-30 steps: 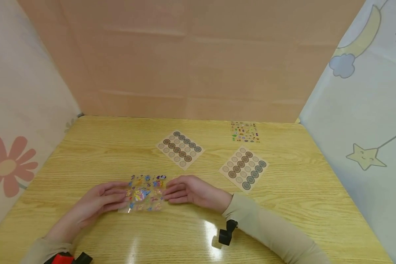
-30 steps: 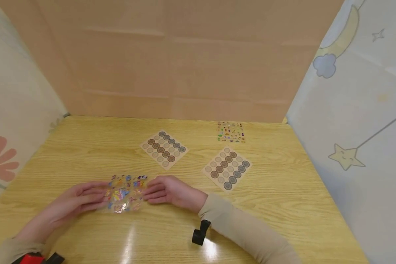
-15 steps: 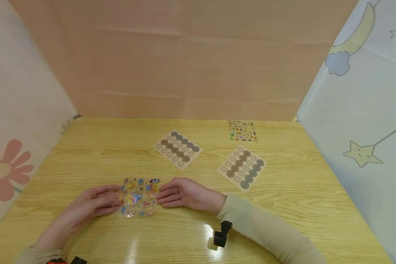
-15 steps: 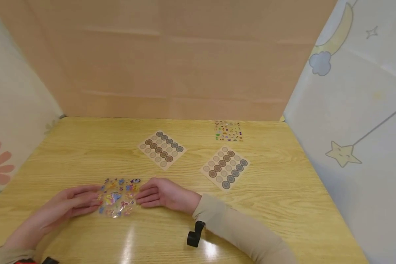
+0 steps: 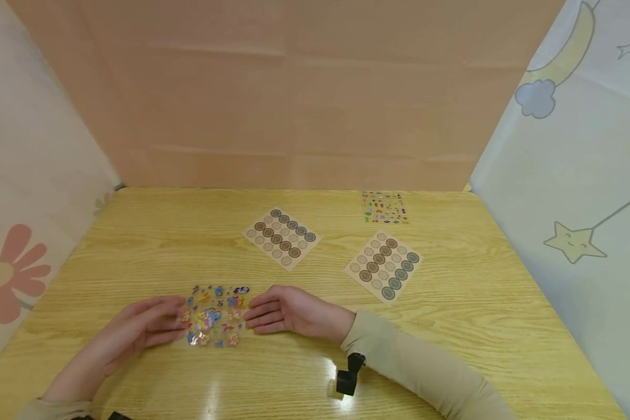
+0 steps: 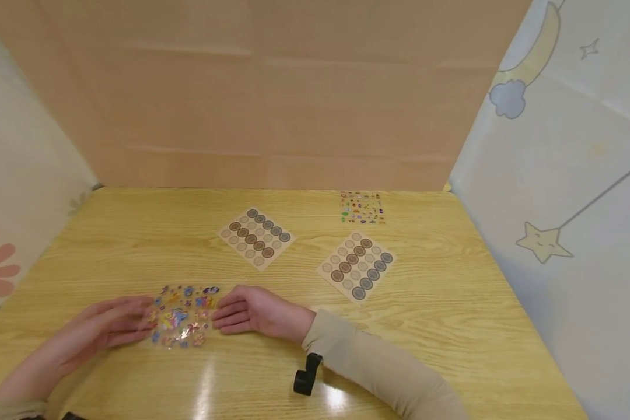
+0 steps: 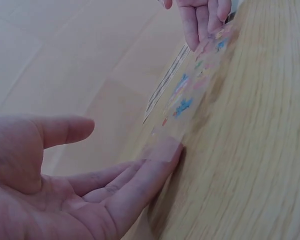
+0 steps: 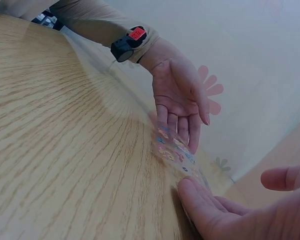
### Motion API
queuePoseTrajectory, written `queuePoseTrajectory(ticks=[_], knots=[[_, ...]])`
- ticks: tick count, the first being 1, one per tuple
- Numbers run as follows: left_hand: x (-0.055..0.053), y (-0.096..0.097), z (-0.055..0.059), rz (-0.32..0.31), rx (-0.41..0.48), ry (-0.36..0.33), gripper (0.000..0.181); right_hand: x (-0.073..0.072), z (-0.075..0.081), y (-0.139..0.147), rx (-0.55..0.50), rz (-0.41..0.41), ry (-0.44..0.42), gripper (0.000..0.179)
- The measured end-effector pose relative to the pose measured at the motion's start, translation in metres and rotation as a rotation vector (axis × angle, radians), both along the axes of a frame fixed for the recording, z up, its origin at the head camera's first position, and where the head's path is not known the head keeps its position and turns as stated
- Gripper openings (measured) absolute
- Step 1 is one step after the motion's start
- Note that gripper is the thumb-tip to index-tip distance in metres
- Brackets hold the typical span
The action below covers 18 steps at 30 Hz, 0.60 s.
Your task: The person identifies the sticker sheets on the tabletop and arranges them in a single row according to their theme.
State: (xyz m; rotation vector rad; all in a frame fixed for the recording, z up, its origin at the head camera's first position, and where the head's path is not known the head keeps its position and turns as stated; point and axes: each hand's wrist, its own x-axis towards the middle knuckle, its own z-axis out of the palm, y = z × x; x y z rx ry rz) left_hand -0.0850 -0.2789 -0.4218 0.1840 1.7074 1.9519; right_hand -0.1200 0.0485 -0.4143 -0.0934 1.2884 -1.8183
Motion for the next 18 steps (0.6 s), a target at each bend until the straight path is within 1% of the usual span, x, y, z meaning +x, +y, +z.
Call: queuePoseTrajectory(ticks=[2, 4, 8, 10, 14, 16, 18], knots=[[0.000, -0.002, -0.001, -0.020, 0.057, 0.006, 0.032, 0.000, 0.000, -0.001, 0.001, 0.002, -0.002, 0.047], [-0.001, -0.002, -0.001, -0.027, 0.087, 0.005, 0.033, 0.000, 0.001, -0.001, 0.000, 0.001, -0.006, 0.047], [-0.002, -0.003, 0.001, -0.027, 0.101, -0.007, 0.034, -0.001, 0.001, -0.002, 0.002, -0.004, -0.011, 0.047], [-0.001, -0.004, 0.003, -0.016, 0.073, -0.002, 0.033, -0.001, 0.002, -0.003, 0.003, -0.014, -0.009, 0.047], [0.000, -0.003, 0.007, 0.013, -0.024, 0.028, 0.033, -0.001, 0.003, -0.003, 0.006, -0.031, -0.008, 0.046], [0.001, -0.003, 0.009, 0.027, -0.076, 0.037, 0.035, -0.002, 0.004, -0.003, 0.005, -0.035, -0.008, 0.046], [0.001, -0.002, 0.011, 0.028, -0.102, 0.045, 0.040, -0.002, 0.004, -0.003, 0.003, -0.036, -0.006, 0.047]])
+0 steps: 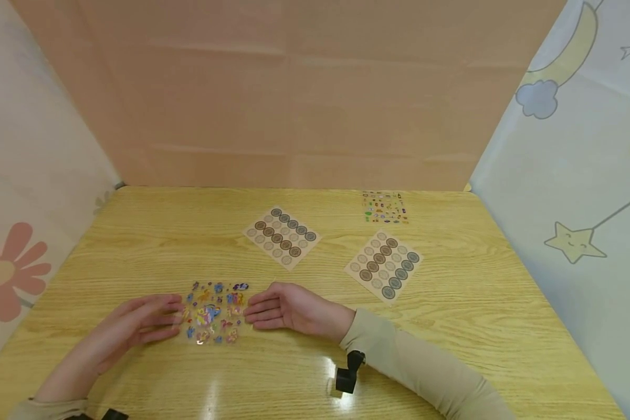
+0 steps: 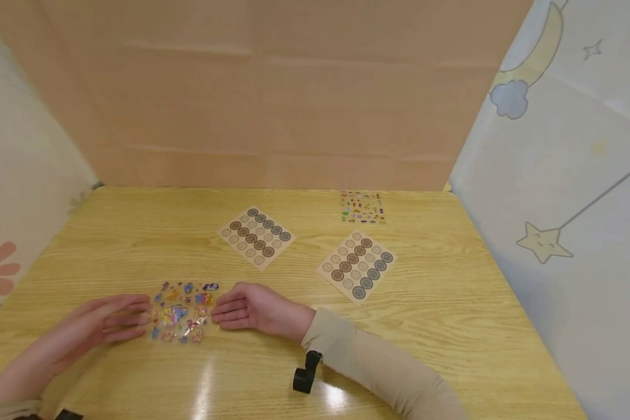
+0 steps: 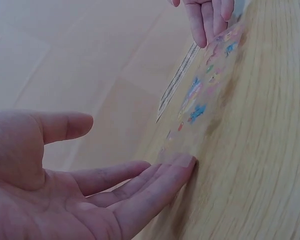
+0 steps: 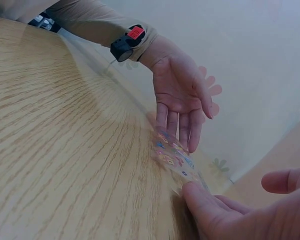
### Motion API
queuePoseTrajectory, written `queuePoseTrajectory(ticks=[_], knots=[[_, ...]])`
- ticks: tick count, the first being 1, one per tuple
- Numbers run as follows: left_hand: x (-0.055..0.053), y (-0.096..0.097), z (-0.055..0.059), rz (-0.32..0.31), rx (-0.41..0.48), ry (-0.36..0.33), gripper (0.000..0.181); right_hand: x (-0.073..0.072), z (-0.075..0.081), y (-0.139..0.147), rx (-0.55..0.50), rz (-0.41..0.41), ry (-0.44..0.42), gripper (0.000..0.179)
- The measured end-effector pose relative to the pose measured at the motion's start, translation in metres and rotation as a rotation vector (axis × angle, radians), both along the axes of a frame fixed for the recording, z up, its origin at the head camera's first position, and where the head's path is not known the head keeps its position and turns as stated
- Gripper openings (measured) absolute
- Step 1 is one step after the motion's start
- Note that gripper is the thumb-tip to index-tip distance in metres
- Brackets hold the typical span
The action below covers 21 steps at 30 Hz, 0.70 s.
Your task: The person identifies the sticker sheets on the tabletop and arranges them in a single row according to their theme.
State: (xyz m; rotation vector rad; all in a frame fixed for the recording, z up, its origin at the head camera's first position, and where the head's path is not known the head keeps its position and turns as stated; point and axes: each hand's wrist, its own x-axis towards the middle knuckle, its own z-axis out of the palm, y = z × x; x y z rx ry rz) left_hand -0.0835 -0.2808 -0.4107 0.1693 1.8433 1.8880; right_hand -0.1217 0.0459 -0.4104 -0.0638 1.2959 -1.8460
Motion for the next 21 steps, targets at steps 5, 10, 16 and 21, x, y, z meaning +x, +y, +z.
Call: queuePoseTrajectory(ticks=[5, 10, 16, 21], knots=[[0.0012, 0.0018, 0.0016, 0.003, -0.024, 0.026, 0.043, 0.0002, -0.0011, -0.0002, 0.000, -0.008, 0.005, 0.047], [0.0026, 0.0028, 0.0026, 0.010, -0.025, 0.031, 0.043, 0.0003, -0.0014, -0.0006, 0.002, -0.017, 0.000, 0.046], [0.0029, 0.0023, 0.0035, 0.012, -0.027, -0.001, 0.043, 0.0005, -0.0004, -0.0005, 0.008, -0.023, -0.015, 0.044], [0.0032, 0.0008, 0.0020, -0.003, 0.014, 0.021, 0.034, 0.0009, 0.0013, -0.0002, 0.014, -0.027, -0.009, 0.043]])
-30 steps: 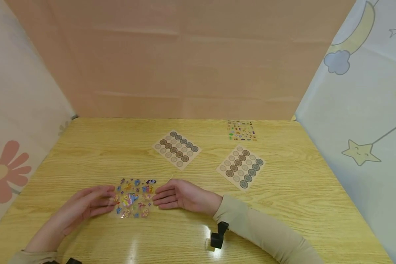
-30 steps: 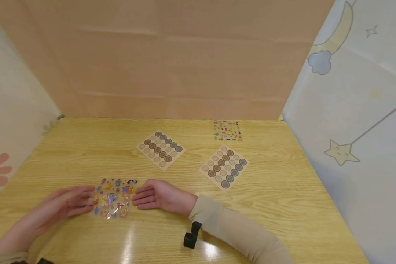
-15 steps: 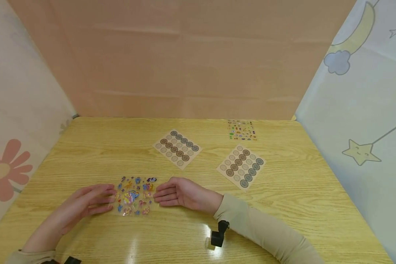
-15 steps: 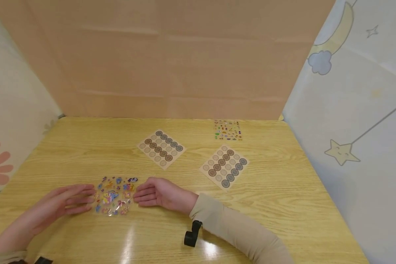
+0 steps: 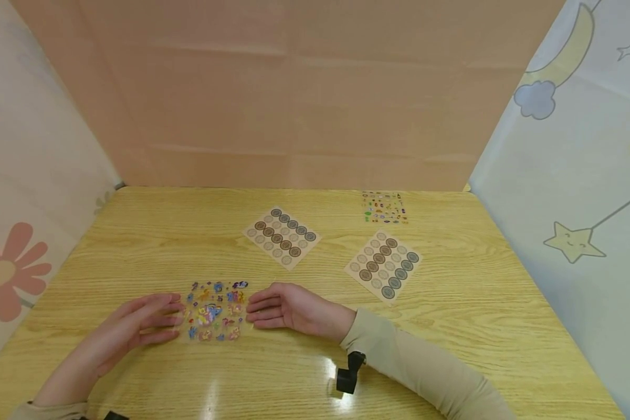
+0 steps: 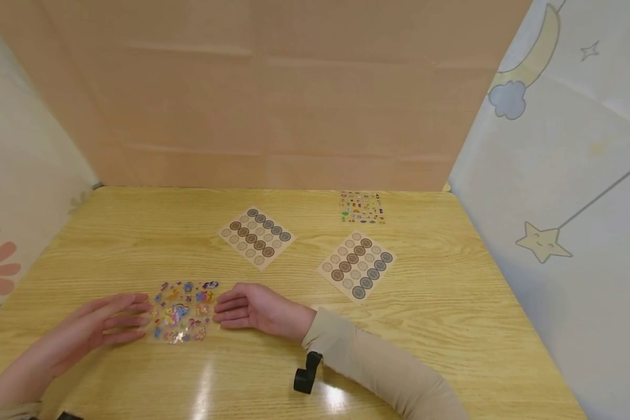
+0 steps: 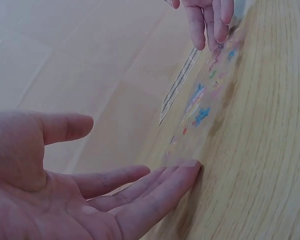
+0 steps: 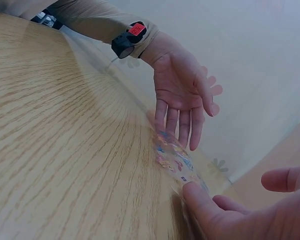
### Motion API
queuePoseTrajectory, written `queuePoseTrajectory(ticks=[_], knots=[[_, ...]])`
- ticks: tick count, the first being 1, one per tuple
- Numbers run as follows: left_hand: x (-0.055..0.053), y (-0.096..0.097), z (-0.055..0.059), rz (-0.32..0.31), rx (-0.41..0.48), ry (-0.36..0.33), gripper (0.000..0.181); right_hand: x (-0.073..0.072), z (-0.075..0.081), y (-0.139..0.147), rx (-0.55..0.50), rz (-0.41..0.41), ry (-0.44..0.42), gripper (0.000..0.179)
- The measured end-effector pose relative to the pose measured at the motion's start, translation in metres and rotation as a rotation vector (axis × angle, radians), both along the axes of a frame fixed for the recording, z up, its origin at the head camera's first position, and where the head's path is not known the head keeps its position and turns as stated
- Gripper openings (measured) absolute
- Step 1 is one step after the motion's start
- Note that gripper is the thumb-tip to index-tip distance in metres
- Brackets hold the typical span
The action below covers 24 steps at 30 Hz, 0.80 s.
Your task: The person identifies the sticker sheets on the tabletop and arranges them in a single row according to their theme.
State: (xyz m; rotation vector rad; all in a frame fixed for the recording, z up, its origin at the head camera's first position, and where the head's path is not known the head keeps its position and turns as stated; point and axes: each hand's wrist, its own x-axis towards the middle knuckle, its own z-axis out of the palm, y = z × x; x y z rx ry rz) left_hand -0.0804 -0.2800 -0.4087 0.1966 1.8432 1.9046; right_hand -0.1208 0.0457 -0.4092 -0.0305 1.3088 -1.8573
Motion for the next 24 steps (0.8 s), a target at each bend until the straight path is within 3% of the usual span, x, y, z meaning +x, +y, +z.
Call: queuePoseTrajectory(ticks=[12, 18, 24], knots=[[0.0029, -0.0007, 0.0020, 0.054, -0.109, 0.024, 0.042, 0.0023, 0.0018, -0.0005, -0.003, 0.005, 0.021, 0.043], [0.0031, 0.0024, 0.0068, 0.067, -0.201, 0.002, 0.055, 0.0026, 0.0007, -0.0010, -0.007, 0.005, 0.024, 0.043], [0.0047, 0.0043, 0.0094, 0.068, -0.222, -0.024, 0.061, 0.0021, 0.0008, -0.0012, 0.000, 0.011, 0.025, 0.044]])
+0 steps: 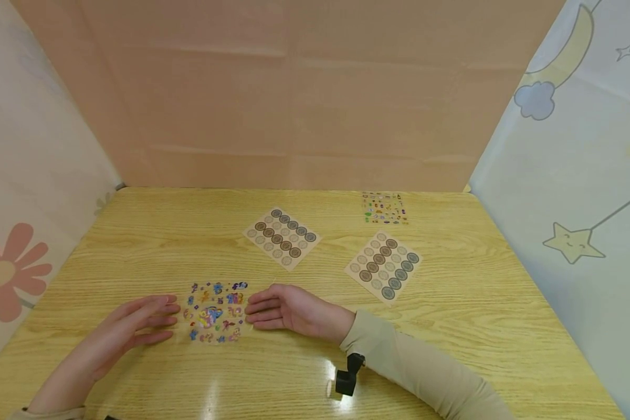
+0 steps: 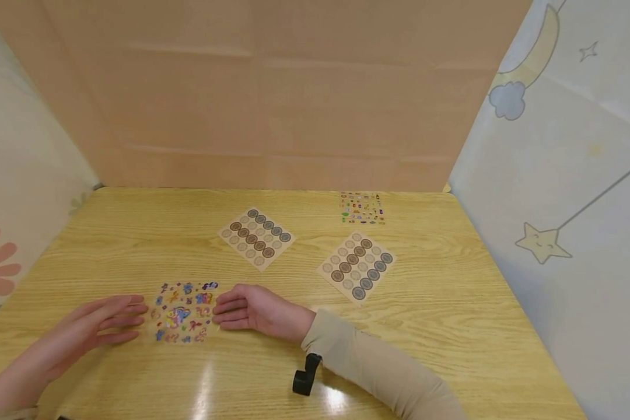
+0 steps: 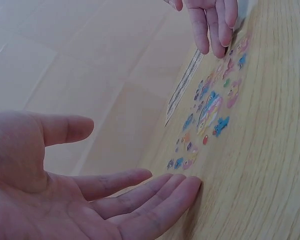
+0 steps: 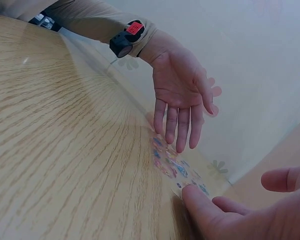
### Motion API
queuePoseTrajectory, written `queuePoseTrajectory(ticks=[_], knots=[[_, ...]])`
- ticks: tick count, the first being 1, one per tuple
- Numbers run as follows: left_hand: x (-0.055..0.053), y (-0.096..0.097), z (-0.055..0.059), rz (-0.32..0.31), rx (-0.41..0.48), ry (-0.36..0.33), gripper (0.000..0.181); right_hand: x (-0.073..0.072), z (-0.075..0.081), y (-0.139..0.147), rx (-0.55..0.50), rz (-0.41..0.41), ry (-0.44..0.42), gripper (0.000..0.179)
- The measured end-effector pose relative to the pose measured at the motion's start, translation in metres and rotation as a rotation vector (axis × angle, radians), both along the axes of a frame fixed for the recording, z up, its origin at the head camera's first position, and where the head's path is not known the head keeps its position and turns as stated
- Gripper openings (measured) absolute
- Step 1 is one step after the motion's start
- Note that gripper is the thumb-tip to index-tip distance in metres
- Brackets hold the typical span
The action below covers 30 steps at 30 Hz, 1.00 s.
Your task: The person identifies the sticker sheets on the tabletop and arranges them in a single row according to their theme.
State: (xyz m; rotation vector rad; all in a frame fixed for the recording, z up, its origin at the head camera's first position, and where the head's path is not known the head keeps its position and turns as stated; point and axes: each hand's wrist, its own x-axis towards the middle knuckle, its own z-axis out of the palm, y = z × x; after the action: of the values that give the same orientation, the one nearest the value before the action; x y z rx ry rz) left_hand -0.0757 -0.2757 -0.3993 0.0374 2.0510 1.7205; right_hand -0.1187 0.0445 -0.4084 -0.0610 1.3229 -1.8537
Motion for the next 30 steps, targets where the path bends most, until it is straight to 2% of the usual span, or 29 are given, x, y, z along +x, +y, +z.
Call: queuePoseTrajectory(ticks=[5, 12, 16, 22, 30], knots=[[0.001, 0.000, 0.000, -0.006, 0.006, 0.002, 0.061, 0.001, 0.000, 0.000, 0.002, -0.006, 0.001, 0.043], [0.001, 0.005, 0.002, 0.022, -0.014, -0.015, 0.061, 0.001, 0.001, 0.000, 0.003, 0.000, 0.009, 0.044], [0.001, 0.008, 0.002, 0.033, -0.024, 0.030, 0.057, 0.000, 0.002, 0.002, -0.009, 0.010, 0.018, 0.045], [-0.001, 0.014, 0.003, -0.020, 0.050, 0.119, 0.042, -0.004, 0.005, 0.008, -0.028, 0.012, 0.036, 0.046], [-0.012, 0.038, 0.016, -0.092, 0.029, 0.035, 0.056, -0.010, 0.017, 0.020, -0.057, 0.010, 0.057, 0.048]])
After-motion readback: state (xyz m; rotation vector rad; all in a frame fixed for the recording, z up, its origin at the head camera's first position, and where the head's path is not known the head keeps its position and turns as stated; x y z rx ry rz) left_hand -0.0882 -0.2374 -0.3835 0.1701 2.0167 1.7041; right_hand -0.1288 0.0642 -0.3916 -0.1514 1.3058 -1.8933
